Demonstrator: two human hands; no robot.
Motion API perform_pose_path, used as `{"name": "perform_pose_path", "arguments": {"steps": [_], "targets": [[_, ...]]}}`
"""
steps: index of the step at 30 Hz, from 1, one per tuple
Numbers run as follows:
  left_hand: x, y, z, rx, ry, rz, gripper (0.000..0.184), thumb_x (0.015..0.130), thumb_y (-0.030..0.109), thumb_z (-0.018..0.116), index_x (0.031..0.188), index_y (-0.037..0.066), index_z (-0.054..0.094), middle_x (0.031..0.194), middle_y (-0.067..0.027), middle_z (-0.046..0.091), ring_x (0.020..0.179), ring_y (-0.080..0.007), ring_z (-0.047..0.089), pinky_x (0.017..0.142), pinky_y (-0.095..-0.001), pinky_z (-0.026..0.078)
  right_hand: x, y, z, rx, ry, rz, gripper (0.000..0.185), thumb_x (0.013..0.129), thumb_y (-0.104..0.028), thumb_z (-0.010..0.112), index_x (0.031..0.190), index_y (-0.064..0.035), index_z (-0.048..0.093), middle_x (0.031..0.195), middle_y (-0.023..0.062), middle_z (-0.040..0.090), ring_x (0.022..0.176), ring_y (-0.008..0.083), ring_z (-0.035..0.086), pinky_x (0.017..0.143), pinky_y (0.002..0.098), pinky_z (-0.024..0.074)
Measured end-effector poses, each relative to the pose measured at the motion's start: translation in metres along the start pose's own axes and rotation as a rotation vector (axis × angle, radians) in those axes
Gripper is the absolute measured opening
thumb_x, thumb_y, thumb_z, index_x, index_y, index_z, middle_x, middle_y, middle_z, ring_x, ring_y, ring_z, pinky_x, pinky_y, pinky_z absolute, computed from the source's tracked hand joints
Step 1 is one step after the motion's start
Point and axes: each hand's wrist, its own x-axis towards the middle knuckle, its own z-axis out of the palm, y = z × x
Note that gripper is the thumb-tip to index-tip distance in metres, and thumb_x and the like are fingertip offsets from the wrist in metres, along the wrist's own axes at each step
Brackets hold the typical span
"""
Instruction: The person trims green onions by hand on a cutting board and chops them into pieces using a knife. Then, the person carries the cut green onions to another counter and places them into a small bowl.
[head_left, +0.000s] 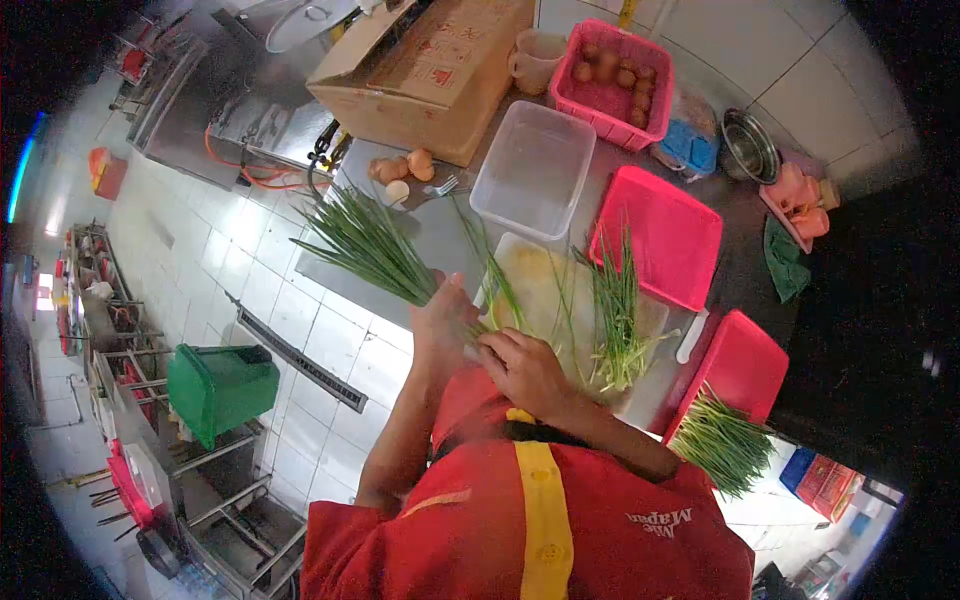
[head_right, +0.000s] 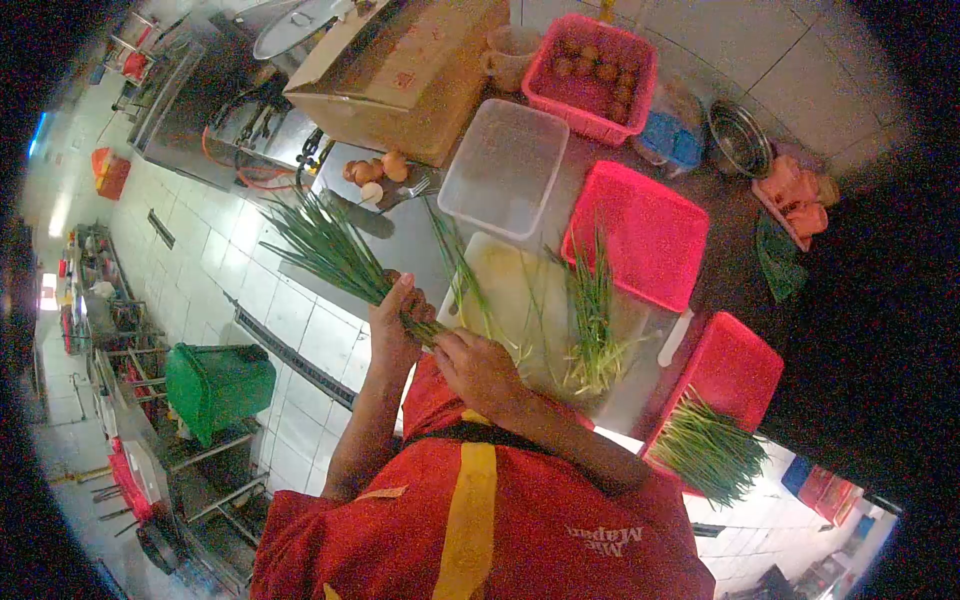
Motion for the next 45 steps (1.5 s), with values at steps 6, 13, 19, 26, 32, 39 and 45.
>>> {"name": "perform_pose_path", "arguments": {"steps": [6, 13, 19, 26, 32, 39, 45], "targets": [[-0.003, 0.0, 0.001, -0.015, 0.001, -0.004, 0.022, 0.082, 0.012, 0.065, 0.077, 0.015, 0.044, 0.058, 0.0047, 0.035, 0.045, -0.0093, 0.034, 0.045, -0.0257, 0.032, -0.001, 0.001, 0.002, 0.029, 0.001, 0.031, 0.021, 0.086, -0.014, 0.056, 0.101, -0.0008, 0.057, 0.087, 0.0176, 0.06, 0.077, 0.0355, 0.06, 0.067, 0.0419, 0.0504], [0.01, 0.01, -0.028, -0.072, 0.019, 0.079, 0.022, 0.081, 0.01, 0.065, 0.075, 0.014, 0.044, 0.057, 0.0038, 0.035, 0.045, -0.0095, 0.035, 0.045, -0.0274, 0.031, 0.015, 0.033, -0.009, 0.289, 0.299, 0.315, 0.016, 0.082, -0.014, 0.063, 0.082, 0.0028, 0.062, 0.071, 0.0145, 0.064, 0.061, 0.0215, 0.063, 0.057, 0.0321, 0.048], [0.012, 0.024, -0.039, -0.083, 0.007, 0.123, 0.022, 0.082, 0.009, 0.064, 0.075, 0.014, 0.044, 0.057, 0.004, 0.032, 0.045, -0.0093, 0.033, 0.045, -0.0259, 0.028, -0.009, 0.134, 0.021, -0.027, -0.048, 0.385, 0.019, 0.076, -0.017, 0.063, 0.074, 0.001, 0.058, 0.073, 0.0224, 0.06, 0.066, 0.038, 0.06, 0.061, 0.0456, 0.0464], [0.007, 0.009, -0.028, -0.079, 0.044, 0.041, 0.021, 0.081, 0.011, 0.065, 0.078, 0.014, 0.044, 0.058, 0.0042, 0.032, 0.047, -0.0092, 0.032, 0.046, -0.0264, 0.028, -0.01, 0.133, 0.032, -0.109, -0.099, 0.369, 0.015, 0.075, -0.014, 0.06, 0.074, -0.0001, 0.057, 0.071, 0.0224, 0.058, 0.07, 0.0405, 0.057, 0.063, 0.0478, 0.0437], [0.008, 0.004, -0.029, -0.063, -0.034, -0.023, 0.02, 0.083, 0.011, 0.063, 0.078, 0.014, 0.044, 0.059, 0.0055, 0.032, 0.048, -0.0076, 0.033, 0.044, -0.0242, 0.028, -0.011, 0.135, 0.029, -0.127, 0.053, 0.257, 0.014, 0.078, -0.013, 0.054, 0.08, 0.0006, 0.056, 0.076, 0.0234, 0.057, 0.075, 0.0407, 0.057, 0.067, 0.0478, 0.0441], [0.01, 0.0, -0.033, -0.007, -0.126, -0.038, 0.021, 0.087, 0.018, 0.061, 0.076, 0.015, 0.043, 0.057, 0.0052, 0.033, 0.046, -0.0099, 0.035, 0.049, -0.0258, 0.033, -0.008, 0.138, 0.044, -0.343, 0.023, 0.318, 0.012, 0.077, -0.01, 0.054, 0.082, 0.0, 0.057, 0.077, 0.0211, 0.058, 0.078, 0.0392, 0.058, 0.07, 0.0475, 0.045], [0.009, 0.001, -0.031, -0.049, -0.064, -0.061, 0.021, 0.09, 0.027, 0.059, 0.08, 0.013, 0.047, 0.063, 0.0021, 0.041, 0.054, -0.0136, 0.044, 0.052, -0.0306, 0.04, -0.002, 0.095, 0.01, -0.069, 0.128, 0.389, 0.008, 0.078, -0.007, 0.057, 0.082, -0.0007, 0.056, 0.079, 0.0192, 0.062, 0.074, 0.0332, 0.063, 0.065, 0.0413, 0.0485]]}}
